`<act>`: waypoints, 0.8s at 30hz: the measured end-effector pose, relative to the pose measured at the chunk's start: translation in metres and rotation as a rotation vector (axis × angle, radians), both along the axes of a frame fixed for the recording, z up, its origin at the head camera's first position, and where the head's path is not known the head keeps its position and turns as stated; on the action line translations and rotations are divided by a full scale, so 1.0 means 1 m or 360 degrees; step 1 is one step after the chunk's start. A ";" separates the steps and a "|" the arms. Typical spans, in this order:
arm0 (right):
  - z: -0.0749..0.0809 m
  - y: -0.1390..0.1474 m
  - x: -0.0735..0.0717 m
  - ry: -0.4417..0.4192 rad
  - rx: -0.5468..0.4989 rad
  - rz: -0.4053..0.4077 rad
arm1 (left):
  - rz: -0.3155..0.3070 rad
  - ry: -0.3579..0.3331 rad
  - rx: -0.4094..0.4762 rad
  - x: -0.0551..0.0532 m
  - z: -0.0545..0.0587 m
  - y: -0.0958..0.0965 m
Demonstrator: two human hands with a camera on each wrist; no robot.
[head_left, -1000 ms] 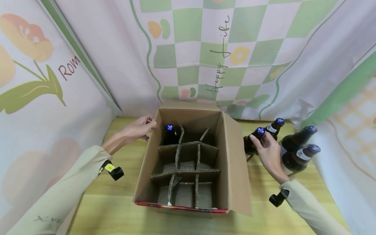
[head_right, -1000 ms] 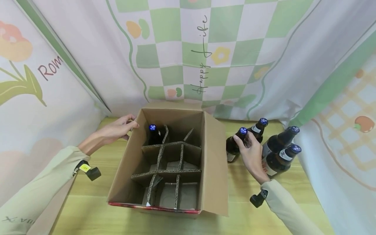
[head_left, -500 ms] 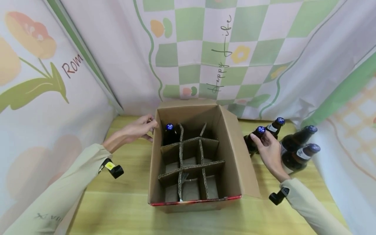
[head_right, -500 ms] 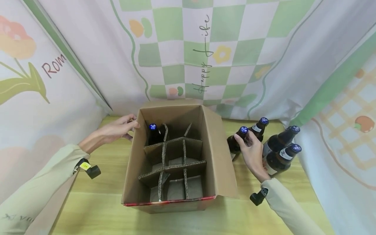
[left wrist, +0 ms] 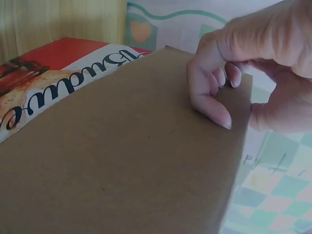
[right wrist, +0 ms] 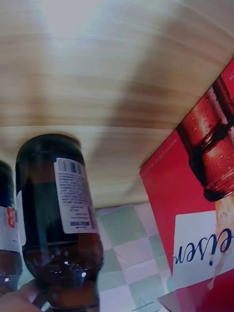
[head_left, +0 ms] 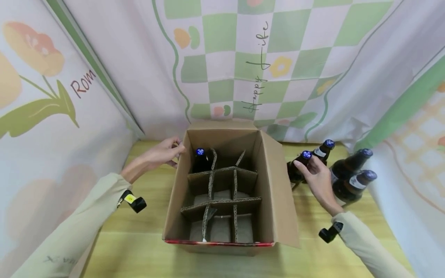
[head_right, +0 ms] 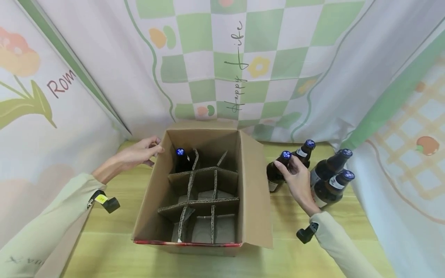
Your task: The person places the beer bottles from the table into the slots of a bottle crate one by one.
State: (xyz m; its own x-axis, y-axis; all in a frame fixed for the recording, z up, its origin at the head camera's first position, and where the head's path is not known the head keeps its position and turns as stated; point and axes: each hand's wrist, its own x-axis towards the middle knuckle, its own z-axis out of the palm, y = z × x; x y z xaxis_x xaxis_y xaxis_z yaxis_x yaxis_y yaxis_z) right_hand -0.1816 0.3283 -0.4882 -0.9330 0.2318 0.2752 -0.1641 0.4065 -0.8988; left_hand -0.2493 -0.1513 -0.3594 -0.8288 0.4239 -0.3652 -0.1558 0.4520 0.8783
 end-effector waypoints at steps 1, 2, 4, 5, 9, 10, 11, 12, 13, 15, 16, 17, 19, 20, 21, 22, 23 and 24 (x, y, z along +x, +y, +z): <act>0.001 0.003 0.000 -0.0015 -0.0008 0.0041 | 0.0008 0.0010 -0.0014 0.001 0.000 -0.001; 0.002 0.005 0.000 -0.0033 -0.0006 0.0079 | 0.0014 0.0016 -0.0027 0.003 0.002 -0.002; 0.006 0.011 0.000 -0.0082 0.0005 0.0154 | 0.0027 0.0007 -0.0020 0.004 0.004 -0.005; 0.009 0.013 0.000 -0.0107 0.0011 0.0192 | 0.0032 -0.0004 -0.0007 0.005 0.006 -0.006; 0.013 0.018 0.002 -0.0199 0.0031 0.0315 | 0.0051 -0.0113 0.0087 0.007 0.008 -0.011; 0.013 0.019 0.002 -0.0211 0.0030 0.0334 | 0.0064 -0.0142 0.0107 0.006 0.008 -0.012; 0.012 0.019 0.003 -0.0217 0.0031 0.0347 | 0.0078 -0.0169 0.0125 0.007 0.008 -0.012; 0.011 0.020 0.004 -0.0223 0.0033 0.0350 | 0.0094 -0.0197 0.0142 0.007 0.007 -0.012; 0.011 0.020 0.005 -0.0220 0.0036 0.0345 | 0.0113 -0.0223 0.0155 0.006 0.006 -0.012; 0.010 0.021 0.007 -0.0200 0.0055 0.0315 | 0.0148 -0.0256 0.0184 0.006 0.004 -0.010; 0.009 0.022 0.007 -0.0183 0.0065 0.0289 | 0.0164 -0.0267 0.0199 0.005 0.003 -0.008; 0.010 0.021 0.007 -0.0165 0.0071 0.0257 | 0.0179 -0.0271 0.0208 0.004 0.002 -0.007; 0.010 0.019 0.007 -0.0134 0.0080 0.0178 | 0.0210 -0.0276 0.0221 0.003 0.001 -0.006; 0.010 0.017 0.006 -0.0125 0.0073 0.0132 | 0.0223 -0.0274 0.0222 0.002 0.001 -0.006; 0.010 0.014 0.004 -0.0120 0.0056 0.0087 | 0.0237 -0.0273 0.0221 0.003 0.001 -0.007; 0.010 0.011 0.003 -0.0120 0.0036 0.0047 | 0.0248 -0.0271 0.0221 0.003 0.001 -0.008; 0.011 0.008 0.001 -0.0119 0.0014 0.0007 | 0.0261 -0.0270 0.0219 0.004 0.002 -0.010; 0.011 0.004 -0.001 -0.0122 -0.0011 -0.0041 | 0.0269 -0.0266 0.0220 0.005 0.002 -0.012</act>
